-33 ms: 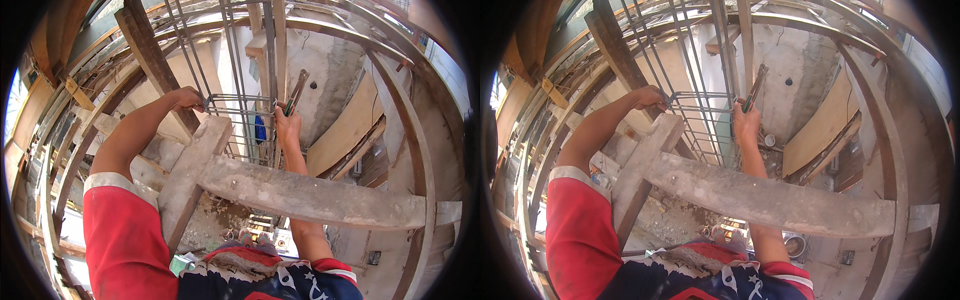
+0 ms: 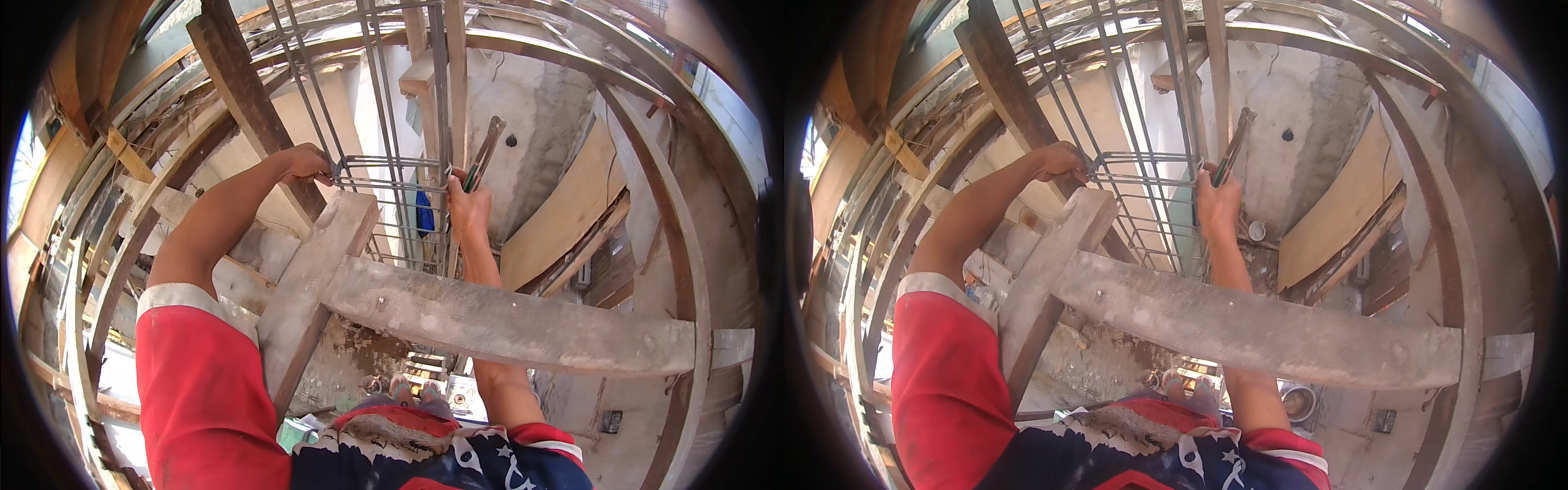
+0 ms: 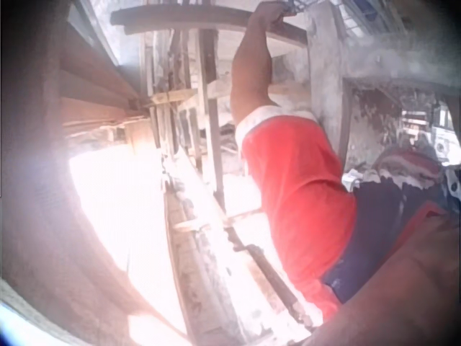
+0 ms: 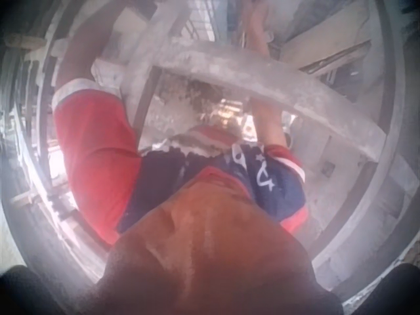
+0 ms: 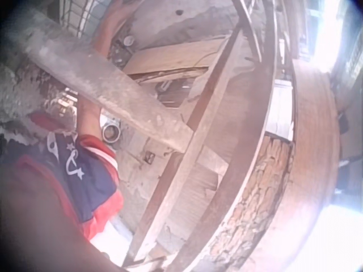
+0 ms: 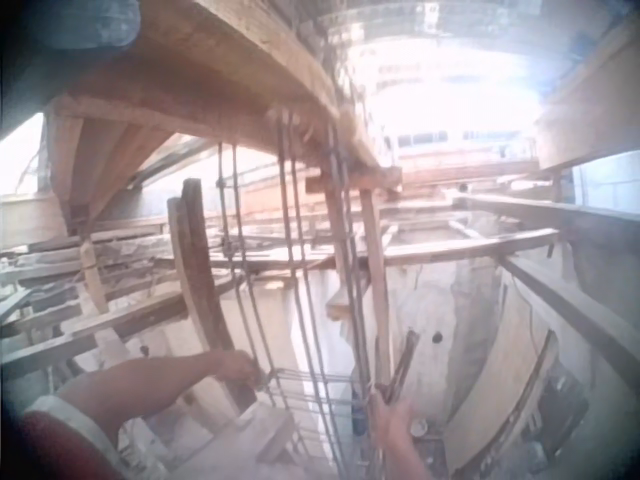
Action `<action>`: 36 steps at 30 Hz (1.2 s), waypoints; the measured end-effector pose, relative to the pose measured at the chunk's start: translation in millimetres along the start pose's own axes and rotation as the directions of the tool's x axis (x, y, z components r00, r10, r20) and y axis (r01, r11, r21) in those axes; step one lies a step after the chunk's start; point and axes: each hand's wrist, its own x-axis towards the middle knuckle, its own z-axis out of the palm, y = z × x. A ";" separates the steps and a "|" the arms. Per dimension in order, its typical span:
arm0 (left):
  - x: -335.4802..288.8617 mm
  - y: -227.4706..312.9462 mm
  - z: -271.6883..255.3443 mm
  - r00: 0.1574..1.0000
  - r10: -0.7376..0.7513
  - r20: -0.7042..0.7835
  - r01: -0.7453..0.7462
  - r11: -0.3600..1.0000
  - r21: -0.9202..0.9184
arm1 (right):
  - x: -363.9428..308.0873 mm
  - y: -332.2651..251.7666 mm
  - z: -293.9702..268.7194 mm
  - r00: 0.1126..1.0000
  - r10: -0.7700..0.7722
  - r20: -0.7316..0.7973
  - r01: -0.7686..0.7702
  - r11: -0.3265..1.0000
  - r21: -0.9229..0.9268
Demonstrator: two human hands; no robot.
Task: The person uses pliers to tighten and secure metal rods and clamps on a vertical scaffolding structure. They repeatedly adjust the position of the rods and tighten the clamps to ensure stability.
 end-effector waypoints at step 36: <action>-4.5 1.5 4.1 0.994 0.093 -0.064 -0.086 0.992 0.092 | 83.5 -29.9 -9.1 0.932 0.143 0.334 0.152 0.682 -0.716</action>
